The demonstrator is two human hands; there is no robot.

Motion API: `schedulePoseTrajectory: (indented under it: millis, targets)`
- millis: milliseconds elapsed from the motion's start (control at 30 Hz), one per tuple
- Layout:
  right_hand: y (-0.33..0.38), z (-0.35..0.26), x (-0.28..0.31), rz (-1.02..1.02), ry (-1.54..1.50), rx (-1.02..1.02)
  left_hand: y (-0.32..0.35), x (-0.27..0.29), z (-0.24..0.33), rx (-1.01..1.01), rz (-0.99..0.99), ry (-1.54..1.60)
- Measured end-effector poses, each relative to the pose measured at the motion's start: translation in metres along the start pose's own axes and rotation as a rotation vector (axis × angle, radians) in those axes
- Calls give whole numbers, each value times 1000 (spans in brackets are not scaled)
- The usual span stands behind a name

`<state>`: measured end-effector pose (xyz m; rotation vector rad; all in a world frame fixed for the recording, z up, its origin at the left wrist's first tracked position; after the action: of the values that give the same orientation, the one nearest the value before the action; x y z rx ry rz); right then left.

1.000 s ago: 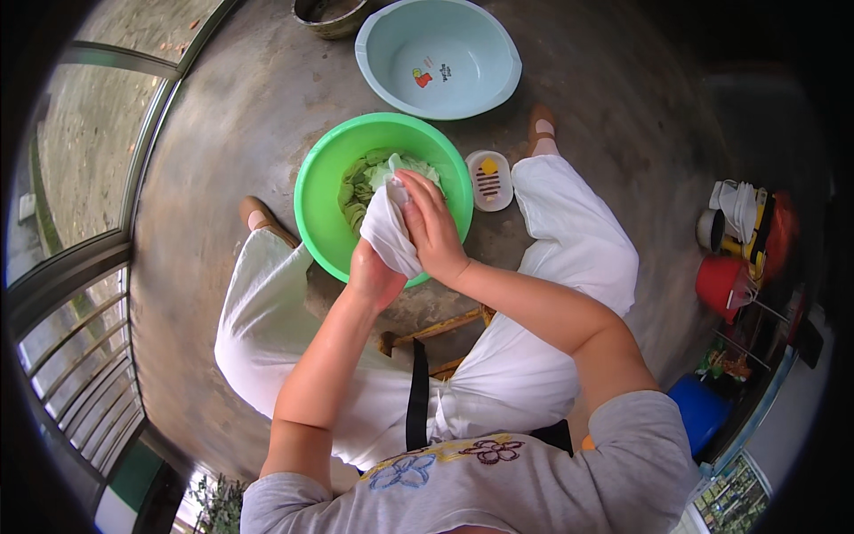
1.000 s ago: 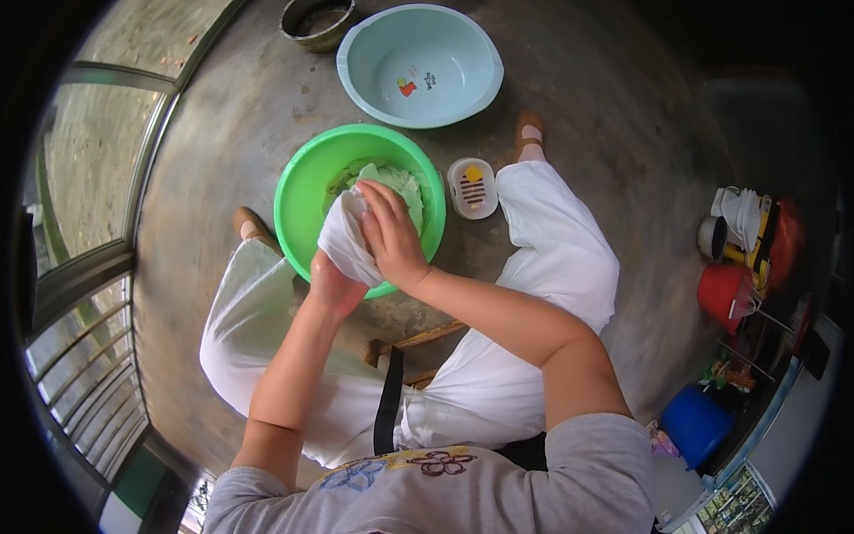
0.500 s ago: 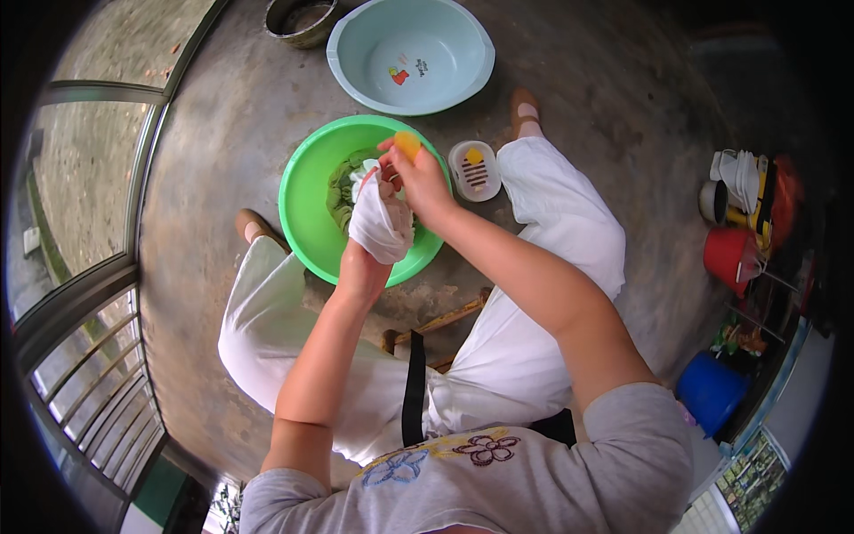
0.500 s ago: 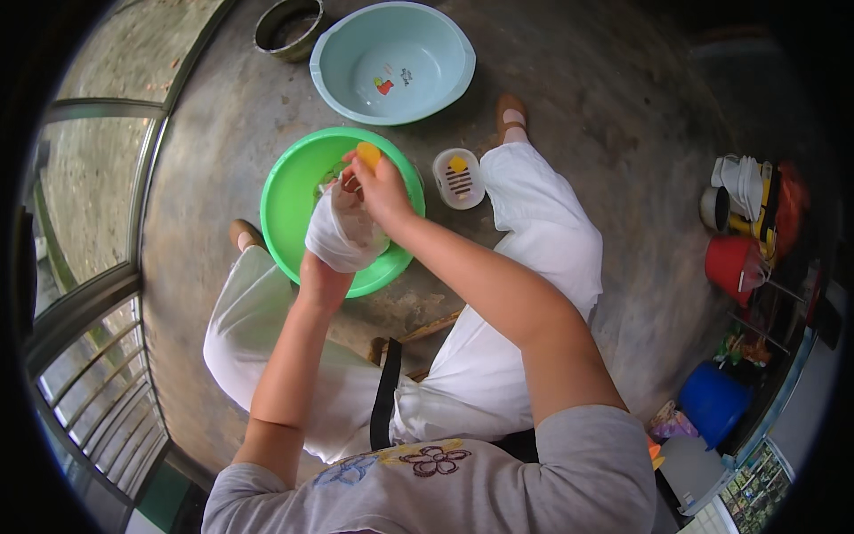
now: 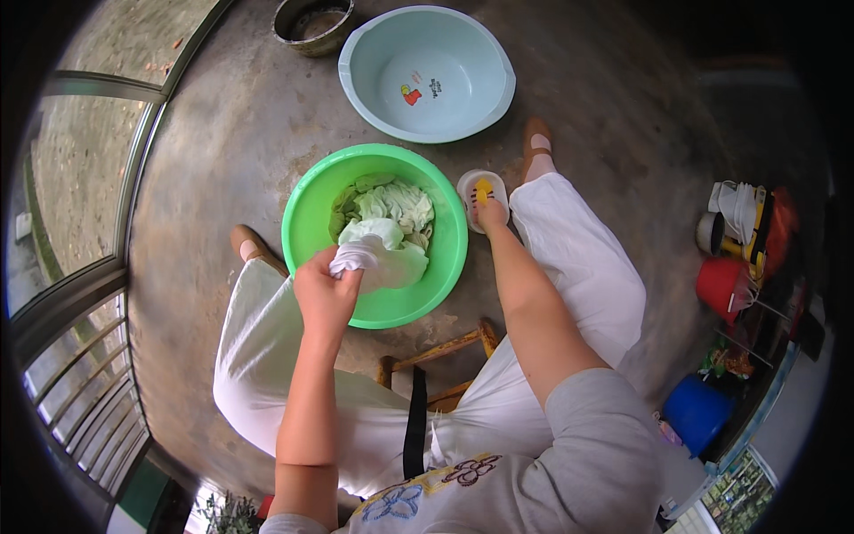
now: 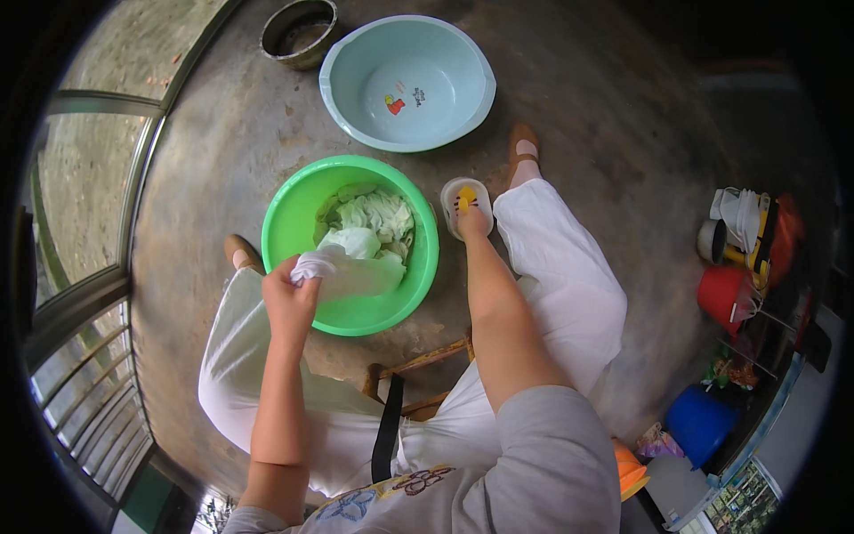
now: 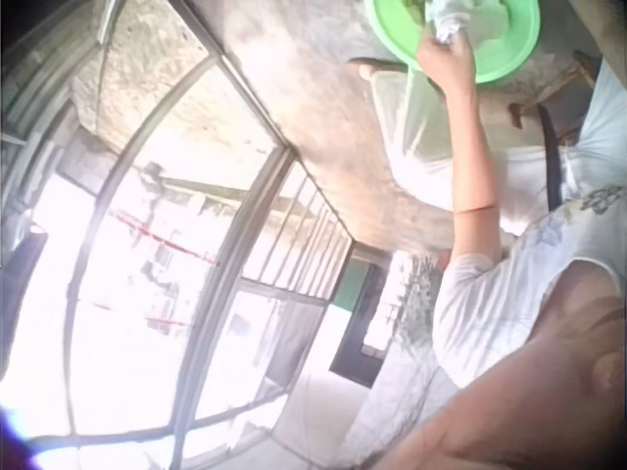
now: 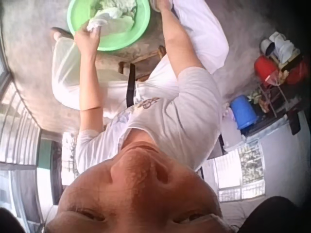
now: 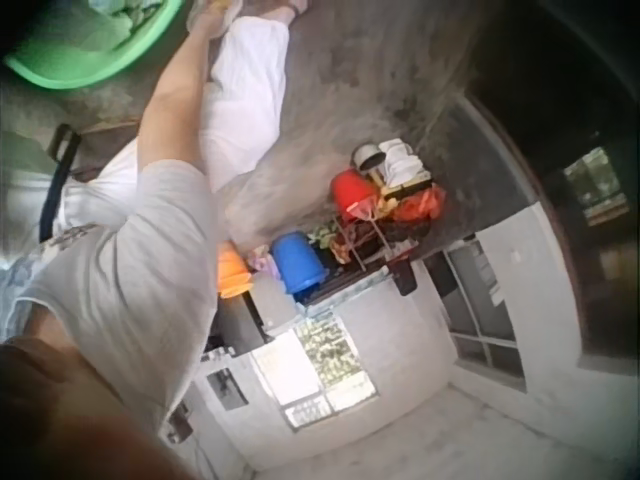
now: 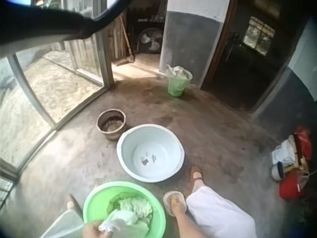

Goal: The person sits on a small stool and hand-washes clothes in a green basin filled with water. They scrub and wring out each item individually, then transfer the washed clothes to a light blue basin beside them.

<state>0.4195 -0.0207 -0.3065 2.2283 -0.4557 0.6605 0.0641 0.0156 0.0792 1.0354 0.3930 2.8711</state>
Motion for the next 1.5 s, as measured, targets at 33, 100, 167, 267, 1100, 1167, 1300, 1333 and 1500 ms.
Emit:
schedulePoseTrajectory:
  millis: [33,100,167,267,1100,1167,1300,1333,1500]
  targets:
    - [0,12,-2,-43,-4,35,-2,2,-2,47,9,74]
    - [18,17,-20,-100,-81,-1,-1,6,-11,159,34,192]
    - [58,-29,-39,-146,-209,-133,7,18,-28,246,44,151]
    - [37,-7,19,285,386,-79,-2,2,-21,246,-109,245]
    - [268,-356,80,-843,-557,420,-4,31,-42,-1,-170,765]
    - [250,-353,70,-808,-569,408,-8,13,-25,147,-75,1256]
    - [284,-355,38,-338,-145,1110,-6,-13,-18,468,-223,1476]
    - [315,-350,23,-386,-141,1152,-7,-22,-33,595,-173,1406]
    - [262,-329,-14,-168,-66,655,3,-79,-26,738,-184,1666]
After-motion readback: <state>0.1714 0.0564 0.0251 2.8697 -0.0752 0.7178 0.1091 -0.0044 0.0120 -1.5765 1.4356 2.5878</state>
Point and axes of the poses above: each hand's wrist, its own y-axis away from the middle knuckle, its own x-axis out of the back of the hand, z = x × y, the point moved 2 cm from there along -y, towards the middle knuckle, and after that the axes turned 4 degrees about -y, right-handed, at the moved point
